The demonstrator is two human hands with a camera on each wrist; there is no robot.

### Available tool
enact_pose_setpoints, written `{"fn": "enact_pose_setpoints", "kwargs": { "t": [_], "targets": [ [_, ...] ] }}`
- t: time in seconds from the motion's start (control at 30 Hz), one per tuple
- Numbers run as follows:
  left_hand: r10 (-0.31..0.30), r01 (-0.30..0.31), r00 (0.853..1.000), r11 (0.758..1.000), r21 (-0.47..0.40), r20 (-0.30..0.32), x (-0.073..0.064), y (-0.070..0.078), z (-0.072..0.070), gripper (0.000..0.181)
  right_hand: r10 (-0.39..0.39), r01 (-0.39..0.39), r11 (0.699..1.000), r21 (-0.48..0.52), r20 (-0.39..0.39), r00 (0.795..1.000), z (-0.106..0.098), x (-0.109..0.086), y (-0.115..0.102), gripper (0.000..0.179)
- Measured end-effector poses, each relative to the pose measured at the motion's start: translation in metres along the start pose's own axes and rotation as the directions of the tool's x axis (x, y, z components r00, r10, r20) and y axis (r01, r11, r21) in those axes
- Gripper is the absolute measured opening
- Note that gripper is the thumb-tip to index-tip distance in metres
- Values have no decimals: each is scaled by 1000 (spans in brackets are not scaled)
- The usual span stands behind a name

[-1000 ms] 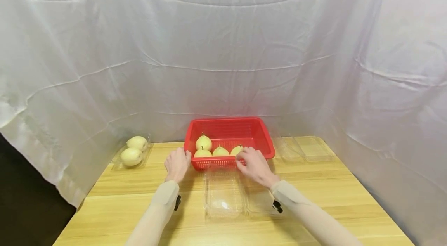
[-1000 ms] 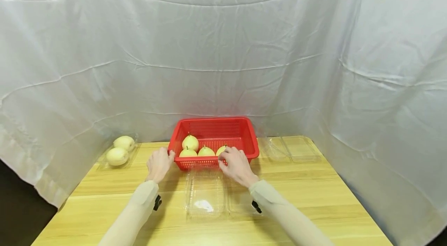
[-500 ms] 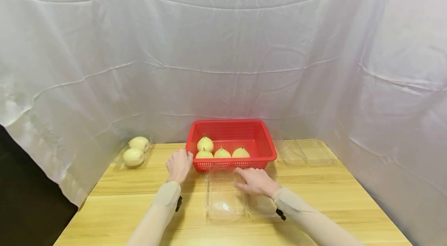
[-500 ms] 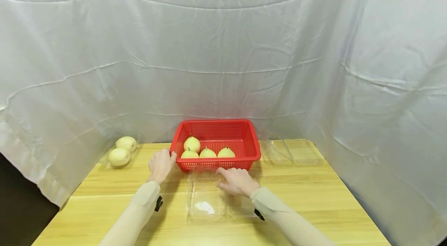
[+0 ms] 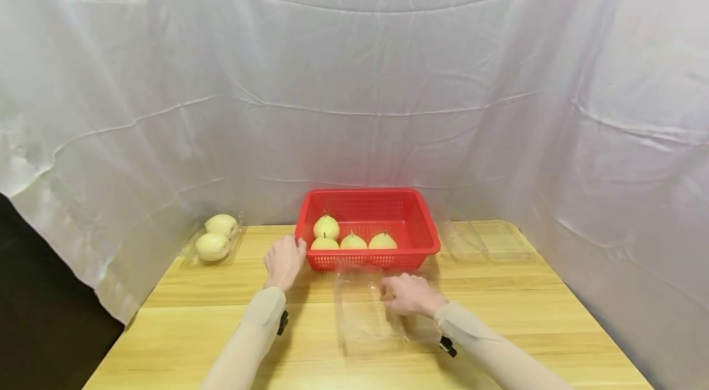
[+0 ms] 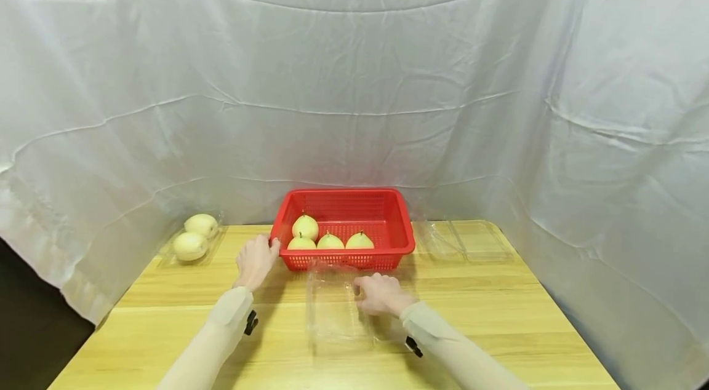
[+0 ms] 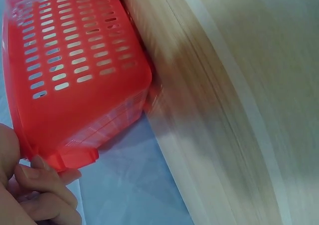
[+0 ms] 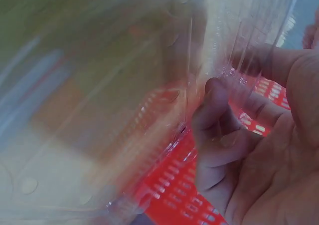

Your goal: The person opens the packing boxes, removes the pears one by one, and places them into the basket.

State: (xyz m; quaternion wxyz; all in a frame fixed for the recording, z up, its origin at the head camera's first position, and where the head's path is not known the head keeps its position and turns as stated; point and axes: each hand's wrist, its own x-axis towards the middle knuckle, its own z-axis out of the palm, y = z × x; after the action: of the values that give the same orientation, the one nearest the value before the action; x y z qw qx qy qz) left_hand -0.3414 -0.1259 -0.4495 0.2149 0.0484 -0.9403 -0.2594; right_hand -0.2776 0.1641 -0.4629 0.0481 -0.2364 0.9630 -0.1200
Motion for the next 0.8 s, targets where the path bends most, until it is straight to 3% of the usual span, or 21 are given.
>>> {"fn": "enact_pose_setpoints", "kwargs": {
  "t": [0.23, 0.5, 0.8],
  "targets": [
    [26, -26, 1000, 999, -19, -1, -1, -2, -1, 36, -14, 14, 1000, 1, -56, 998, -7, -10, 14, 19],
    [21, -20, 999, 1000, -17, 47, -3, -4, -3, 36, 15, -16, 1000, -14, -45, 999, -15, -28, 38, 19],
    [50, -49, 998, 998, -34, 44, -3, -7, -3, 34, -16, 16, 1000, -26, -21, 1000, -26, -49, 69, 20]
  ]
}}
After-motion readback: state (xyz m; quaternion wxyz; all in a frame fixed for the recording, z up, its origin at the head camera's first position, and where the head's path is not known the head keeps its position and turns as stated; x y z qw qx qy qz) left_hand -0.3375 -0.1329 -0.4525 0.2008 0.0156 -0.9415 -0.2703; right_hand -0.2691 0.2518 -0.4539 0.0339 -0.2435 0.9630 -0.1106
